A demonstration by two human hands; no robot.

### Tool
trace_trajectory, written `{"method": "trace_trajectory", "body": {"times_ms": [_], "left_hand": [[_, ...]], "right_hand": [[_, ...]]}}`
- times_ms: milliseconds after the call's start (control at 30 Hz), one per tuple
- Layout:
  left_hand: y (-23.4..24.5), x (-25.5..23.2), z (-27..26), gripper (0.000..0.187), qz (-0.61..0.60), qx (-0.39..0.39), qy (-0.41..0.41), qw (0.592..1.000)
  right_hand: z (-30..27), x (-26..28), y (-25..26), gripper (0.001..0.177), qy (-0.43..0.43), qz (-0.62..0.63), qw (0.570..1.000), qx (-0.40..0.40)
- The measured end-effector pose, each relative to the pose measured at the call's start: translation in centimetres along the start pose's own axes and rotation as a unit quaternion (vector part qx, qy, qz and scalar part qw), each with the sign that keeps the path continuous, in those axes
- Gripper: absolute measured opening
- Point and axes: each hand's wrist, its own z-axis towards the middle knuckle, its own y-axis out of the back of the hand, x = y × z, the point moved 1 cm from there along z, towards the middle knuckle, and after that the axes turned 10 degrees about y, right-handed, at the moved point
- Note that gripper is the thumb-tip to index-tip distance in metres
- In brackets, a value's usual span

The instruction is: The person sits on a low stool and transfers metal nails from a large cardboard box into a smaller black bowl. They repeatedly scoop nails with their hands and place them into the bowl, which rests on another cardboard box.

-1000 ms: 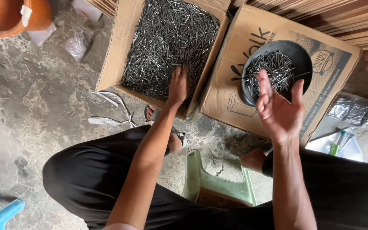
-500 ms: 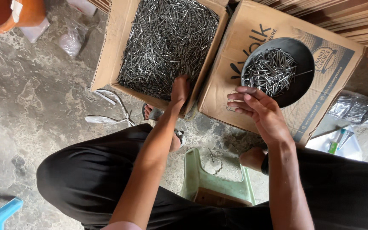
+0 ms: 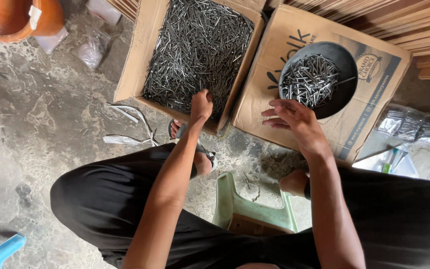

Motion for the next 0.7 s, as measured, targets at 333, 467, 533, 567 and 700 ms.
{"method": "trace_trajectory", "body": {"times_ms": [333,467,533,567,700], "left_hand": [[6.8,-12.3,-8.2,0.013,-0.367,-0.025,-0.024,0.929],[7.5,-18.3,-14.4,0.012,-0.264,0.040,-0.206,0.941],[7.4,-20.5,-17.6,0.011,-0.199,0.060,-0.253,0.945],[7.0,-21.3,-18.6,0.010,-0.133,0.063,-0.291,0.945],[5.0,-21.5,-20.0,0.028,0.029,-0.005,-0.441,0.897]], "right_hand": [[-0.9,-0.9,0.9,0.027,0.081,-0.010,0.995,-0.060],[-1.6,0.1,-0.3,0.039,0.091,0.026,0.993,-0.074],[-1.4,0.1,-0.8,0.049,0.081,0.064,0.991,-0.085],[-1.0,-0.5,-0.6,0.047,0.082,0.148,0.980,-0.108],[2.2,-8.5,3.6,0.041,0.053,0.291,0.941,-0.166]]}}
